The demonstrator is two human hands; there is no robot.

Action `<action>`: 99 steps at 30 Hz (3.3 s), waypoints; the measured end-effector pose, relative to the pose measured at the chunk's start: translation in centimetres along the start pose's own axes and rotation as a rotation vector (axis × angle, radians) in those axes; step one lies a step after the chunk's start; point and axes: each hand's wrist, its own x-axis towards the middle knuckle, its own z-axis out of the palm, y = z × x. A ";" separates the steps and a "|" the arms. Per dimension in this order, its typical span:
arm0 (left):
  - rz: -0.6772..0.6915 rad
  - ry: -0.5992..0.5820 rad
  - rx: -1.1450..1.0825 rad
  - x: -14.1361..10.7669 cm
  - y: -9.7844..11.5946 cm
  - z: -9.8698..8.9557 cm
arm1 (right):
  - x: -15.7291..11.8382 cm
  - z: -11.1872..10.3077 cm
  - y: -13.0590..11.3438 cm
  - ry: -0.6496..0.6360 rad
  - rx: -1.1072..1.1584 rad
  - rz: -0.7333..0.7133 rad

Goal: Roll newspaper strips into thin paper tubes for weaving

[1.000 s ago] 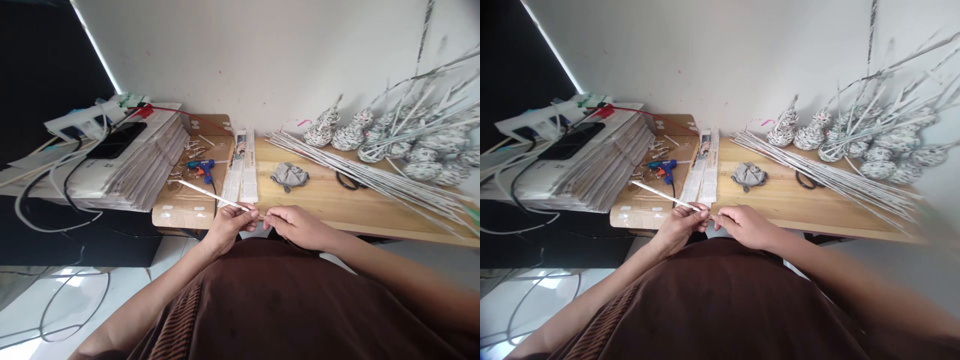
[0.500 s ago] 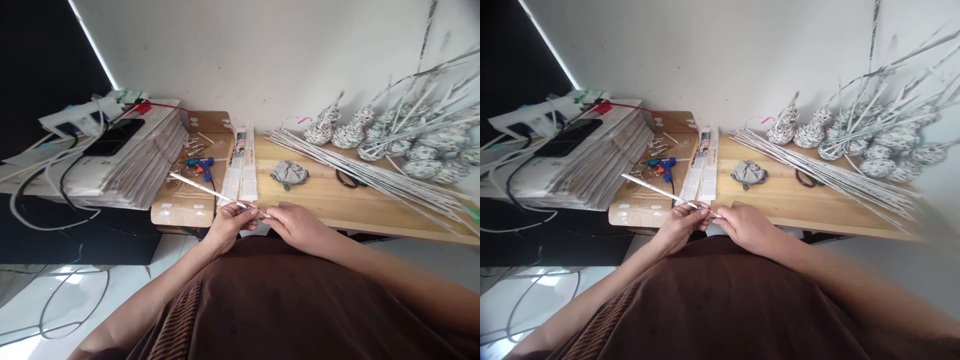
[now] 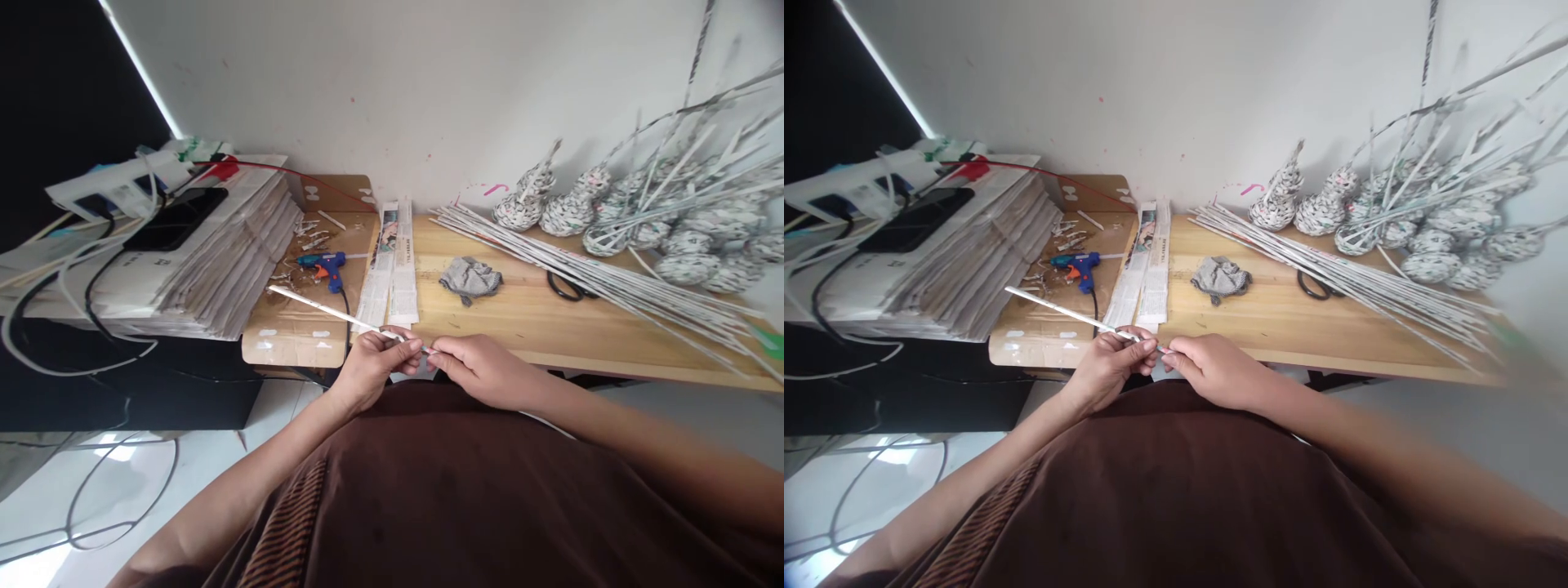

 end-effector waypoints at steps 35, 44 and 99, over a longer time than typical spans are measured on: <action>0.012 -0.054 0.030 -0.4 -0.1 -0.3 | 0.2 0.5 0.6 -0.233 0.429 0.117; -0.028 0.006 -0.007 -0.3 0.0 -0.2 | -0.1 0.5 0.1 -0.074 0.037 0.029; 0.013 0.020 -0.014 -0.3 0.2 -0.4 | 0.6 0.4 -0.1 -0.339 0.338 0.141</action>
